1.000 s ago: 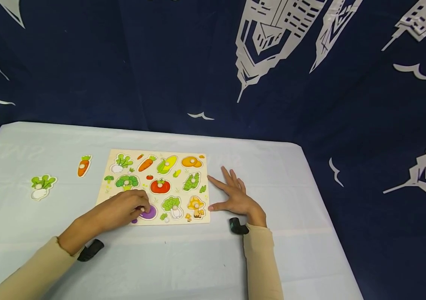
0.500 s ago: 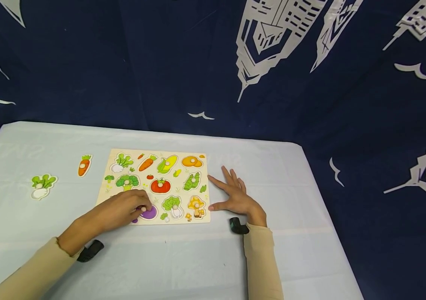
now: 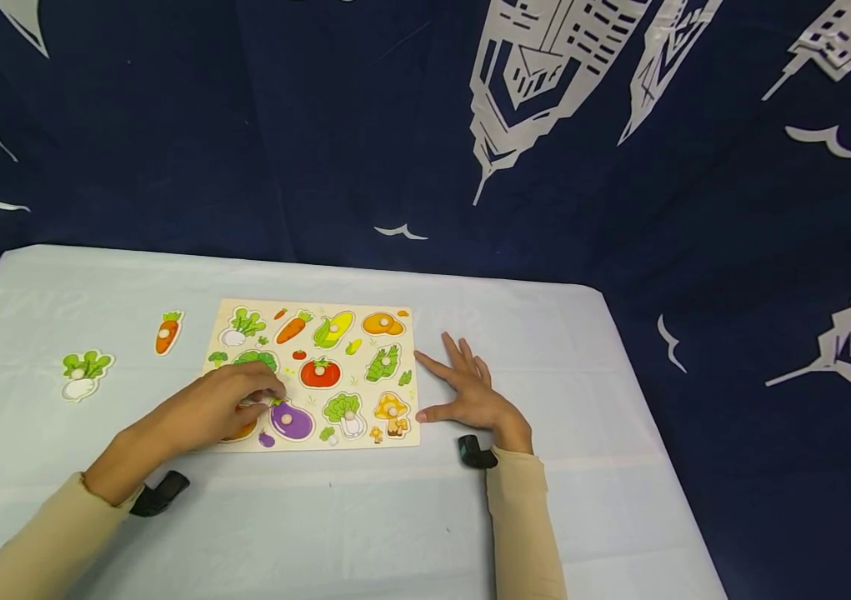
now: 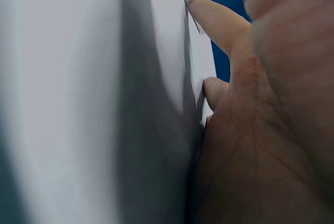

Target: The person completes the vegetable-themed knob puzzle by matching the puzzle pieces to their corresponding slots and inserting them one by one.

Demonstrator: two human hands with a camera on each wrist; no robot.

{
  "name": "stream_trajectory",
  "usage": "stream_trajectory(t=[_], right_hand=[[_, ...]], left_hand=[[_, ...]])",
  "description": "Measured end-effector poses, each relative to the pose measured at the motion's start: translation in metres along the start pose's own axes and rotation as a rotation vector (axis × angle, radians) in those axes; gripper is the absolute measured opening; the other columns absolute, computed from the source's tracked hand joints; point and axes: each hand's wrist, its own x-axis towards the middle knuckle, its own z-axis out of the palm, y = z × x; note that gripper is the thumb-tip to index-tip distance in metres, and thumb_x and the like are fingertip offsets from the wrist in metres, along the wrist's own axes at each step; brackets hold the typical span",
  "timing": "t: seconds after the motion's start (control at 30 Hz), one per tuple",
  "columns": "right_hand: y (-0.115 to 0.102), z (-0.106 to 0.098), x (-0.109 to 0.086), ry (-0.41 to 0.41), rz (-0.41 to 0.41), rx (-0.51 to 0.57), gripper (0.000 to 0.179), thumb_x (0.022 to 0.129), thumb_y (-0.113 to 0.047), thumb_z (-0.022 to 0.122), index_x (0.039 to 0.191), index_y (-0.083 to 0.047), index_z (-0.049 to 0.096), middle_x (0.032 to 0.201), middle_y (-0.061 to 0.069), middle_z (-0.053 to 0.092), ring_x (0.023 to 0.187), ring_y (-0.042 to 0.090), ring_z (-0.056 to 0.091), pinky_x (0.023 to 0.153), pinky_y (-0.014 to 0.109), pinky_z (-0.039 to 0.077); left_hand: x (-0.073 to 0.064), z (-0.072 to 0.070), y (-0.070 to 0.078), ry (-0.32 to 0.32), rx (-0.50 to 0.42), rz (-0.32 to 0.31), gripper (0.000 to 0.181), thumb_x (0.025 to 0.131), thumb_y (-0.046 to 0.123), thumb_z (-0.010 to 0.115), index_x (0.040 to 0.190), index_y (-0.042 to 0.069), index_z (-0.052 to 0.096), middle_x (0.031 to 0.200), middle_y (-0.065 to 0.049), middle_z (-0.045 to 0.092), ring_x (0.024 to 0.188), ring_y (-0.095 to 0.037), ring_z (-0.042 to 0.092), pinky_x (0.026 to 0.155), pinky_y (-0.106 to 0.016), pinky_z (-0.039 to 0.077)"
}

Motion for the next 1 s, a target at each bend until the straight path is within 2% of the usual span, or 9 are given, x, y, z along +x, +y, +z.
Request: stream_trajectory(t=[0.23, 0.43, 0.67, 0.8, 1.0], right_hand=[[0.000, 0.000, -0.001, -0.001, 0.002, -0.001, 0.099, 0.075, -0.043, 0.086, 0.157, -0.030, 0.033, 0.170, 0.009, -0.009, 0.154, 0.034, -0.020, 0.120, 0.061, -0.010], [-0.001, 0.000, -0.002, 0.002, 0.005, -0.003, 0.099, 0.074, -0.043, 0.086, 0.157, -0.030, 0.033, 0.170, 0.009, -0.009, 0.154, 0.035, -0.019, 0.120, 0.062, -0.009], [-0.002, 0.000, -0.002, 0.003, 0.002, 0.005, 0.099, 0.074, -0.041, 0.087, 0.157, -0.029, 0.034, 0.170, 0.009, -0.008, 0.154, 0.034, -0.019, 0.120, 0.062, -0.010], [-0.002, 0.000, -0.001, 0.002, 0.004, 0.004, 0.099, 0.074, -0.041, 0.086, 0.157, -0.029, 0.034, 0.170, 0.009, -0.008, 0.154, 0.035, -0.019, 0.120, 0.062, -0.010], [-0.002, 0.001, -0.001, 0.002, 0.008, 0.006, 0.099, 0.074, -0.042, 0.086, 0.157, -0.030, 0.034, 0.170, 0.009, -0.008, 0.154, 0.035, -0.019, 0.120, 0.062, -0.010]], left_hand=[[0.001, -0.020, -0.015, 0.041, -0.006, -0.017, 0.030, 0.089, 0.003, 0.072, 0.118, 0.008, 0.070, 0.110, -0.003, 0.069, 0.089, -0.015, 0.059, 0.085, -0.038, 0.055], [-0.002, -0.038, -0.034, 0.132, 0.000, -0.026, 0.031, 0.090, -0.002, 0.066, 0.121, 0.003, 0.067, 0.108, -0.008, 0.068, 0.088, -0.018, 0.058, 0.082, -0.039, 0.053], [-0.005, -0.053, -0.054, 0.217, 0.015, -0.060, 0.032, 0.089, -0.002, 0.066, 0.121, 0.002, 0.066, 0.105, -0.011, 0.066, 0.087, -0.023, 0.060, 0.080, -0.041, 0.048], [-0.006, -0.059, -0.063, 0.226, 0.053, -0.121, 0.030, 0.089, 0.000, 0.066, 0.119, 0.001, 0.067, 0.109, -0.014, 0.065, 0.089, -0.026, 0.060, 0.077, -0.043, 0.051], [-0.003, -0.066, -0.076, 0.218, 0.103, -0.236, 0.024, 0.091, -0.001, 0.063, 0.114, -0.001, 0.069, 0.113, -0.017, 0.060, 0.087, -0.029, 0.053, 0.072, -0.042, 0.046]])
